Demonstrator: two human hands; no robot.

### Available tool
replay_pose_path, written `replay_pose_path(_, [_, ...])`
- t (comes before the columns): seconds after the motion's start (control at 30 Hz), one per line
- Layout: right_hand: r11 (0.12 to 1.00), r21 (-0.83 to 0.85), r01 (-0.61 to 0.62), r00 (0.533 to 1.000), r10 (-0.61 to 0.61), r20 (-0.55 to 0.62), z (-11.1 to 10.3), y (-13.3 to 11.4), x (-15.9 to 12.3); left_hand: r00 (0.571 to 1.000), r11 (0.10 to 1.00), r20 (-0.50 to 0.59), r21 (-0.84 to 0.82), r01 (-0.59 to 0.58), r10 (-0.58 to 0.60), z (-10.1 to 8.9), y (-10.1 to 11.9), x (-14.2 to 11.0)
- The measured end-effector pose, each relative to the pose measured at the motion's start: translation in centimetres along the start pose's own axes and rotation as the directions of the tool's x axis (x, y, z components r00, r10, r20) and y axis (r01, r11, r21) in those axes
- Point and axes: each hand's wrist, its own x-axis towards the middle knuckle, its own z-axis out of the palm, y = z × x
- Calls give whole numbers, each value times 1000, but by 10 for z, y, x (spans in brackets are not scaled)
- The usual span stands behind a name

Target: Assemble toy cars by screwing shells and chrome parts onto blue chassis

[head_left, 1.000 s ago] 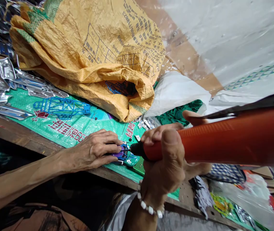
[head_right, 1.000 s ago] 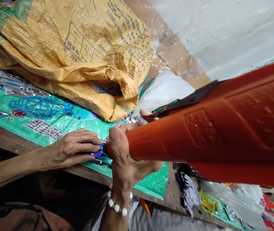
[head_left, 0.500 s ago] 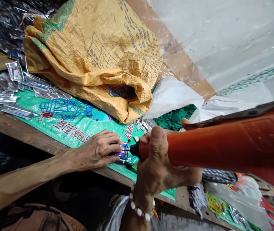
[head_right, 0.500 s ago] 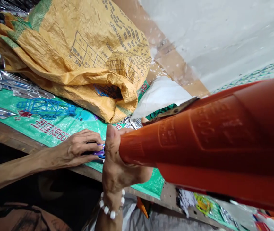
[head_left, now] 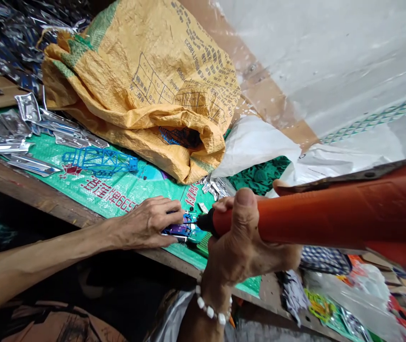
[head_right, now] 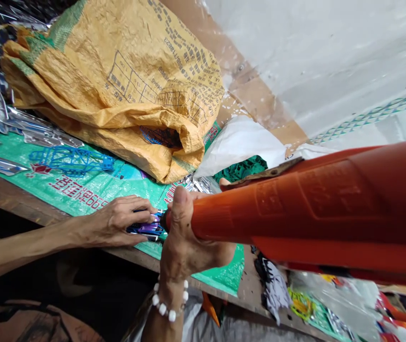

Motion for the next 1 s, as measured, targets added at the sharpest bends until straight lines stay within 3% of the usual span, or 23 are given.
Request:
replay_pose_path(0.17, [999, -33, -14, 999, 12, -52, -2, 2, 2, 999, 1000, -33, -21, -9, 8, 3, 0, 2])
replay_pose_path(0.63, [998, 56, 5, 999, -8, 37, -4, 8, 7, 999, 999, -38, -8, -32, 32, -2, 1, 6])
replay_pose_path(0.87, [998, -30, -64, 998, 64, 14, -7, 8, 7, 999, 999, -30, -14, -30, 30, -4, 3, 4])
replay_pose_path(1.0, [997, -80, -22, 1000, 23, 11, -9, 7, 6, 999, 999, -35, -16, -28, 28, -3, 2, 4])
